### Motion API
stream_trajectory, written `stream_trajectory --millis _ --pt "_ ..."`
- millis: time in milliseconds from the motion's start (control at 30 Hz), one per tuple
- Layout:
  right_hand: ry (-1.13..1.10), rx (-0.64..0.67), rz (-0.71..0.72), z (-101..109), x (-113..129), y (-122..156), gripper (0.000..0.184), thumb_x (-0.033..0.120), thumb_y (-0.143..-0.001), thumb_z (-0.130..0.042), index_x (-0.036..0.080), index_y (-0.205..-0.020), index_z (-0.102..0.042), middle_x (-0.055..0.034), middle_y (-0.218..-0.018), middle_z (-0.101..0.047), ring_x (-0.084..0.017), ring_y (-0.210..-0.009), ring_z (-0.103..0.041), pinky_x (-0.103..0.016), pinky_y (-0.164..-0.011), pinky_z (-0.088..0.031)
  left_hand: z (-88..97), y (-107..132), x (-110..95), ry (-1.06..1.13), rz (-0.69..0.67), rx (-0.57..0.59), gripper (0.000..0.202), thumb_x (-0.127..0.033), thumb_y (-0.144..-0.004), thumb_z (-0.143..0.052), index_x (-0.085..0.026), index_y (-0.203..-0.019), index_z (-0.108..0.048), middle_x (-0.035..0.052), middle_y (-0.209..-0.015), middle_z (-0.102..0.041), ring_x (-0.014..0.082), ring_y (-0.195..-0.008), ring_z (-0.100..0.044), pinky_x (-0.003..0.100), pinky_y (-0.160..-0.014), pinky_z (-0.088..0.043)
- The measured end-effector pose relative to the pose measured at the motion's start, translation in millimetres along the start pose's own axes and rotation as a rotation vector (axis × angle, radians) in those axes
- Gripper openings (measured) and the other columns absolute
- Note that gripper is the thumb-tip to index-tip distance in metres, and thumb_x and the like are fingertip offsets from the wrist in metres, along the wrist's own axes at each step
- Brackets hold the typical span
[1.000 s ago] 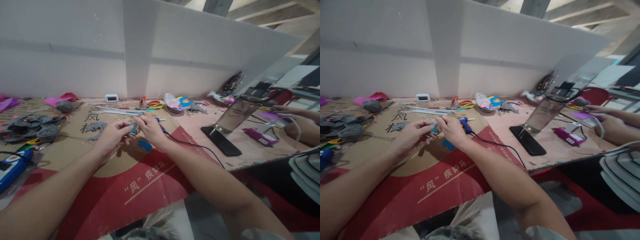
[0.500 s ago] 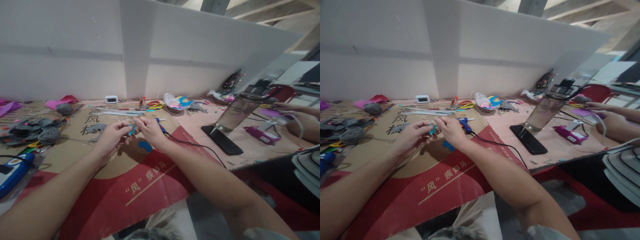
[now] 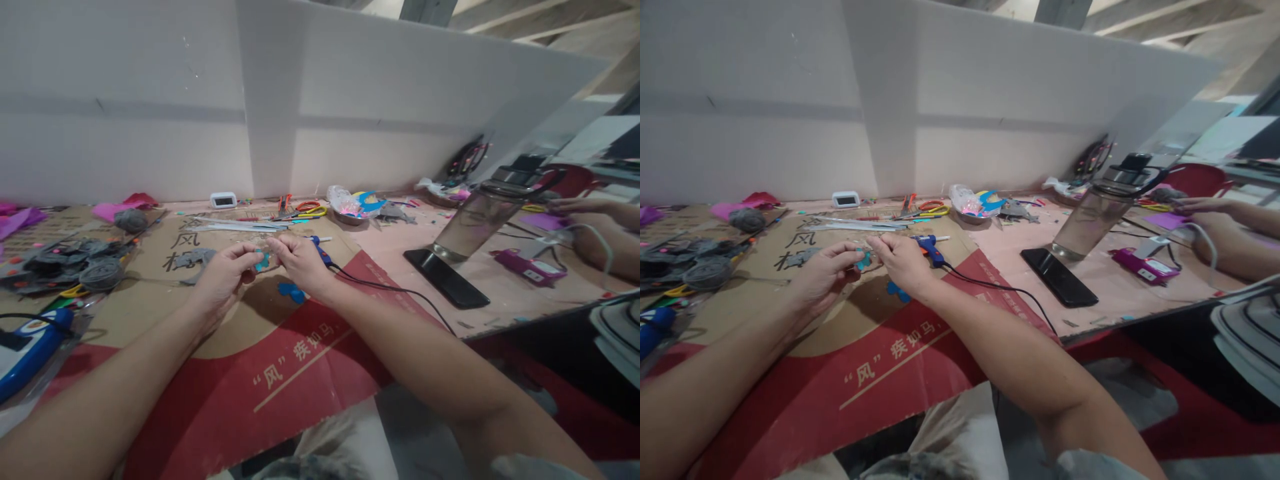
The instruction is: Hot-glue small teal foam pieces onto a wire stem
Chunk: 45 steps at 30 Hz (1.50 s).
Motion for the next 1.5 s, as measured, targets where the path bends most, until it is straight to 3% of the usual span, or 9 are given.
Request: stream_trajectory --millis 200,367,500,633,767,900,1133,1500 --pt "-0.064 0.029 -0.034 -1.2 0.0 -0.1 0.047 0.056 -0.091 -0.046 0.021 -0.059 -0.047 0.0037 -0.053 -0.042 -0.011 -0.056 -0.041 -0.024 -0.055 -0.032 -1.4 0.5 -0.4 0.042 0.03 0.042 0.016 -0.023 -0.063 -0.078 -0.016 -0.067 -0.064 -0.0039 -0.061 -0.051 0.0054 -0.052 -0.042 0.018 -0.048 -0.034" --pt "-0.145 0.019 -0.059 -1.0 -4.3 -2.3 0.047 0.056 -0.09 -0.046 0.021 -0.06 -0.049 0.0035 -0.052 -0.043 -0.011 -0.055 -0.043 -0.025 -0.055 -0.033 -3.1 0.9 2.5 0.049 0.099 0.132 0.02 -0.028 -0.067 -0.08 -0.015 -0.073 -0.065 -0.0072 -0.053 -0.037 0.0037 -0.045 -0.029 0.016 -0.041 -0.023" --pt "-0.182 0.014 -0.056 -0.5 -6.4 -3.5 0.048 0.058 -0.089 -0.048 0.021 -0.059 -0.047 0.004 -0.051 -0.042 -0.011 -0.054 -0.042 -0.025 -0.055 -0.034 -3.6 -0.2 4.7 0.015 0.064 0.188 0.022 -0.03 -0.068 -0.08 -0.014 -0.073 -0.066 -0.0043 -0.059 -0.045 0.003 -0.046 -0.03 0.016 -0.04 -0.022" --pt "-0.199 0.007 -0.053 0.4 -5.8 -3.3 0.048 0.058 -0.089 -0.049 0.021 -0.058 -0.047 0.0043 -0.05 -0.042 -0.011 -0.054 -0.041 -0.025 -0.055 -0.033 -4.6 -0.4 5.7 -0.03 0.03 0.215 0.021 -0.031 -0.071 -0.078 -0.014 -0.073 -0.067 -0.0036 -0.058 -0.047 0.0039 -0.047 -0.037 0.016 -0.042 -0.03" --pt "-0.21 0.011 -0.055 0.2 -6.5 -3.3 0.048 0.057 -0.089 -0.049 0.021 -0.058 -0.047 0.0047 -0.051 -0.041 -0.01 -0.053 -0.039 -0.024 -0.054 -0.032 -3.7 -0.8 5.1 -0.047 0.011 0.194 0.022 -0.029 -0.07 -0.079 -0.014 -0.083 -0.069 -0.0016 -0.068 -0.054 0.0051 -0.053 -0.045 0.016 -0.046 -0.038" --pt "-0.215 0.016 -0.068 -0.7 -7.6 -3.3 0.048 0.057 -0.089 -0.049 0.02 -0.059 -0.046 0.005 -0.052 -0.041 -0.01 -0.054 -0.038 -0.024 -0.054 -0.031 -2.5 -1.9 5.0 -0.029 -0.005 0.179 0.019 -0.029 -0.071 -0.078 -0.015 -0.081 -0.069 -0.0021 -0.067 -0.054 0.0054 -0.053 -0.047 0.015 -0.045 -0.039" --pt "-0.202 0.024 -0.043 -1.1 -2.0 -1.8 0.045 0.053 -0.091 -0.048 0.02 -0.059 -0.046 0.0045 -0.053 -0.041 -0.01 -0.055 -0.039 -0.023 -0.056 -0.031 -0.9 -2.1 5.4 -0.044 0.012 0.12 0.018 -0.028 -0.07 -0.077 -0.015 -0.073 -0.065 -0.0032 -0.058 -0.051 0.0056 -0.047 -0.044 0.016 -0.041 -0.035" --pt "-0.137 0.006 -0.055 -1.1 -6.1 -2.2 0.046 0.052 -0.091 -0.046 0.02 -0.058 -0.043 0.0047 -0.054 -0.04 -0.009 -0.055 -0.037 -0.023 -0.056 -0.03 -0.3 -2.2 5.8 -0.13 0.014 0.134 0.021 -0.032 -0.069 -0.078 -0.014 -0.072 -0.067 -0.0045 -0.05 -0.048 0.0033 -0.042 -0.036 0.015 -0.039 -0.025"
Point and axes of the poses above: each hand's wrist, its own y-axis away from the middle knuckle, its own z-axis out of the back of the hand, x = y × z, the point moved 4 cm from there along -y, towards the middle knuckle
